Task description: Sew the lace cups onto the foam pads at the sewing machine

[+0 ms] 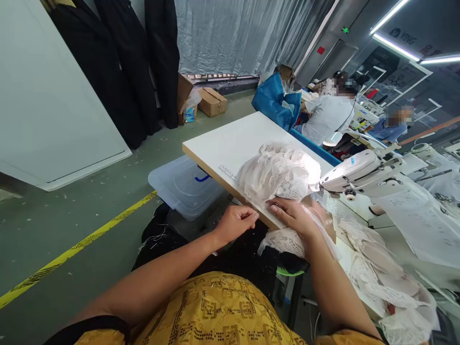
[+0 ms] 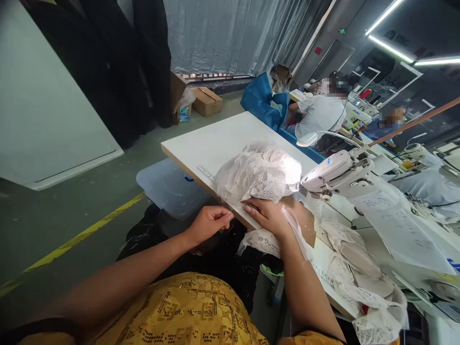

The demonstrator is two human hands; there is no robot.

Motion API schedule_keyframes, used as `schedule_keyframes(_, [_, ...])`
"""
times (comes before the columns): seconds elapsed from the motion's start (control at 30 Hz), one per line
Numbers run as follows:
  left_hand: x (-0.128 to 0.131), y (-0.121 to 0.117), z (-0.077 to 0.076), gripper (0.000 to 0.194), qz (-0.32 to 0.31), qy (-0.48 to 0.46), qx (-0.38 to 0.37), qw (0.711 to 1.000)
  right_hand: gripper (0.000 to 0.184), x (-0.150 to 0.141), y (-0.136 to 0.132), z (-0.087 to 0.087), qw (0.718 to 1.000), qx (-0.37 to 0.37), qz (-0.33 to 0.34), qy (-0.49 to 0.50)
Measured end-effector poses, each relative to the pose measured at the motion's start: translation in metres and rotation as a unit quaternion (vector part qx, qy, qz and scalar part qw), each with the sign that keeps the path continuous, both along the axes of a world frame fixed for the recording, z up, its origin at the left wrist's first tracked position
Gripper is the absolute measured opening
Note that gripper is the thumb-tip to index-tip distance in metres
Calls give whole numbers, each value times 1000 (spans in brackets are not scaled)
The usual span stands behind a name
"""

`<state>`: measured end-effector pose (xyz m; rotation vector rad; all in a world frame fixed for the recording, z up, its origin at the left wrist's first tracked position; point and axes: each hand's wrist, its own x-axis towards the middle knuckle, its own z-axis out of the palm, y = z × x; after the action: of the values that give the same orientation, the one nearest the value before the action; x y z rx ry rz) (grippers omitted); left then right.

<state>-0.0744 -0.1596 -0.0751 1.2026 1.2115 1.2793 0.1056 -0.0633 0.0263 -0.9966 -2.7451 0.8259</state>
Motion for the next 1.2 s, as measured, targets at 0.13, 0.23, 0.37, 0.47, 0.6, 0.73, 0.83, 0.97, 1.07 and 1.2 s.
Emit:
schedule_keyframes(0.13, [9,-8,-37,34,-28,13,-64,997,40,7,6,0,998,-55,-7,28])
schedule_keyframes(0.23, [29,-8,-55,74,-114,4,-110,987,38,9,8,-3,990,-122,-2,75])
schedule_keyframes(0.37, [62,1,-48,62,-209,-49,-55,975,41,15,15,-6,971,-203,14,128])
schedule_keyframes(0.47, [70,2,-28,38,-244,-48,-41,968,43,29,21,-11,948,-270,58,158])
schedule_keyframes(0.6, [56,1,-2,34,-269,-26,-15,963,67,61,25,-19,920,-301,86,234])
schedule_keyframes(0.73, [40,6,15,33,-243,-8,21,970,66,89,26,-9,845,-255,-9,471])
schedule_keyframes(0.83, [38,12,21,34,-240,-2,23,970,34,98,25,7,707,-259,-34,658])
schedule_keyframes(0.97, [46,16,23,34,-235,5,24,972,5,89,25,20,616,-248,-127,737])
schedule_keyframes(1.07, [50,15,23,35,-235,7,19,972,21,84,18,21,637,-210,-193,716])
schedule_keyframes(1.2, [45,14,25,34,-225,-6,10,974,27,104,-13,17,741,-107,-213,628])
